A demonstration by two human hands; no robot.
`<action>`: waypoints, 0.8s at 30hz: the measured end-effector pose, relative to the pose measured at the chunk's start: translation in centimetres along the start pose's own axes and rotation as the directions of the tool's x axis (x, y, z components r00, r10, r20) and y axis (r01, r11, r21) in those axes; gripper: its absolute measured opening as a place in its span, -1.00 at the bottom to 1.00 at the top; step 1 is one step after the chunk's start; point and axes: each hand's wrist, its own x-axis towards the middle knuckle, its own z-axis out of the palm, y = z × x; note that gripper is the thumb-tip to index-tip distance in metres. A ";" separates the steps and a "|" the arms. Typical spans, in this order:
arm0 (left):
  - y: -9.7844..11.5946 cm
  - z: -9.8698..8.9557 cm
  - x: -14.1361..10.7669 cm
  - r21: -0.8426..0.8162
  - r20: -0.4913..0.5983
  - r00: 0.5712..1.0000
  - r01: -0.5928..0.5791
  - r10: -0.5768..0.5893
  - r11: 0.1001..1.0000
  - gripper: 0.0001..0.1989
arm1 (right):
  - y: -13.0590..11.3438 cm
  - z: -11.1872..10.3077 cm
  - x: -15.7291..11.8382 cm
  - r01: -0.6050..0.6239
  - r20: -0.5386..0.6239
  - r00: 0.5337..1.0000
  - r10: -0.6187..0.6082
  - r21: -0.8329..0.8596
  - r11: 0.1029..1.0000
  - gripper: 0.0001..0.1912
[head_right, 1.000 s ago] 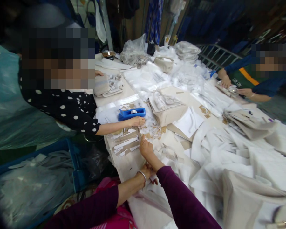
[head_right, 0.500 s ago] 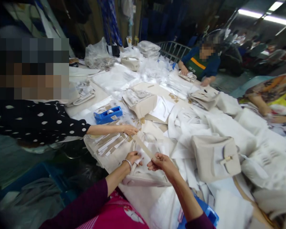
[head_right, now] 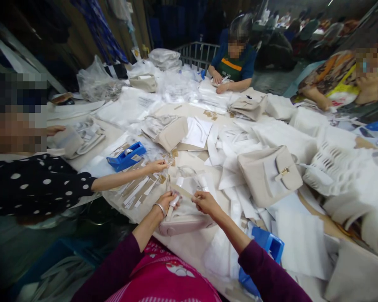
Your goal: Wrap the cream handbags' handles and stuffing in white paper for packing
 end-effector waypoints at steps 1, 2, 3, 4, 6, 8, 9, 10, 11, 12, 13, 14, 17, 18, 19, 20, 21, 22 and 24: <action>0.1 -0.1 0.0 0.001 0.001 1.000 0.005 -0.005 1.000 -0.90 | 0.1 -1.0 -0.6 -0.029 -0.048 0.998 0.030 0.011 1.000 -0.82; 0.1 -0.1 0.0 0.005 0.002 1.000 0.010 -0.010 1.000 -0.89 | 0.2 -1.9 -1.2 -0.063 -0.093 0.994 0.064 0.017 0.998 -0.80; 0.1 -0.1 0.0 0.009 0.003 1.000 0.014 -0.014 1.000 -0.88 | 0.2 -2.6 -1.6 -0.096 -0.133 0.986 0.097 0.019 0.995 -0.80; 0.1 -0.2 0.0 0.011 0.003 1.000 0.018 -0.018 1.000 -0.87 | 0.2 -3.1 -1.9 -0.126 -0.161 0.979 0.128 0.021 0.992 -0.80; 0.1 -0.2 0.1 0.009 -0.003 1.000 0.017 -0.017 1.000 -0.86 | 0.0 -3.4 -2.0 -0.172 -0.171 0.970 0.173 0.020 0.985 -0.81; 0.1 -0.2 0.1 -0.003 -0.011 1.000 0.008 -0.008 1.000 -0.83 | -0.3 -3.0 -1.6 -0.190 -0.162 0.968 0.190 0.014 0.982 -0.81; 0.1 -0.3 0.1 -0.013 -0.016 1.000 0.002 -0.002 1.000 -0.80 | -0.5 -2.6 -1.3 -0.192 -0.164 0.968 0.192 0.017 0.981 -0.80; 0.1 -0.3 0.1 -0.025 -0.023 1.000 -0.002 0.001 1.000 -0.77 | -0.7 -2.2 -1.0 -0.192 -0.172 0.966 0.194 0.029 0.981 -0.80; 0.0 -0.3 0.1 -0.038 -0.031 1.000 -0.004 0.003 0.999 -0.74 | -0.9 -1.7 -0.8 -0.192 -0.181 0.963 0.199 0.053 0.980 -0.81; -0.1 -0.4 0.1 -0.052 -0.041 0.999 -0.005 0.003 0.999 -0.72 | -0.9 -1.4 -0.6 -0.195 -0.184 0.961 0.208 0.087 0.977 -0.82; -0.2 -0.5 0.2 -0.070 -0.050 0.999 -0.007 0.003 0.998 -0.70 | -1.0 -1.0 -0.4 -0.200 -0.174 0.960 0.220 0.124 0.972 -0.82; -0.3 -0.6 0.2 -0.090 -0.055 0.998 -0.009 0.004 0.996 -0.67 | -0.9 -0.8 -0.3 -0.207 -0.150 0.961 0.230 0.155 0.966 -0.83; -0.9 -0.9 0.6 -0.142 -0.052 0.999 -0.017 0.009 0.990 -0.60 | -0.2 -0.3 -0.1 -0.266 -0.029 0.962 0.271 0.119 0.957 -0.83; -1.0 -0.9 0.7 -0.153 -0.047 0.999 -0.020 0.013 0.988 -0.59 | 0.1 -0.2 0.1 -0.303 0.004 0.953 0.303 0.062 0.951 -0.84; -1.1 -0.9 0.8 -0.161 -0.042 0.999 -0.022 0.016 0.987 -0.58 | 0.4 0.0 0.4 -0.343 0.028 0.939 0.343 -0.006 0.939 -0.85; -1.2 -1.0 0.8 -0.169 -0.039 0.999 -0.025 0.019 0.985 -0.57 | 0.7 0.2 0.8 -0.380 0.034 0.923 0.383 -0.075 0.922 -0.87; -1.3 -0.9 0.9 -0.178 -0.035 0.999 -0.027 0.022 0.984 -0.55 | 0.8 0.5 1.3 -0.404 0.025 0.911 0.411 -0.139 0.904 -0.89; -1.3 -0.9 0.9 -0.184 -0.031 0.999 -0.029 0.024 0.982 -0.53 | 0.9 0.8 1.9 -0.406 0.005 0.910 0.415 -0.196 0.893 -0.90; -1.2 -0.9 1.0 -0.197 -0.020 1.000 -0.026 0.023 0.980 -0.49 | 0.7 1.4 3.3 -0.348 -0.053 0.936 0.348 -0.297 0.889 -0.88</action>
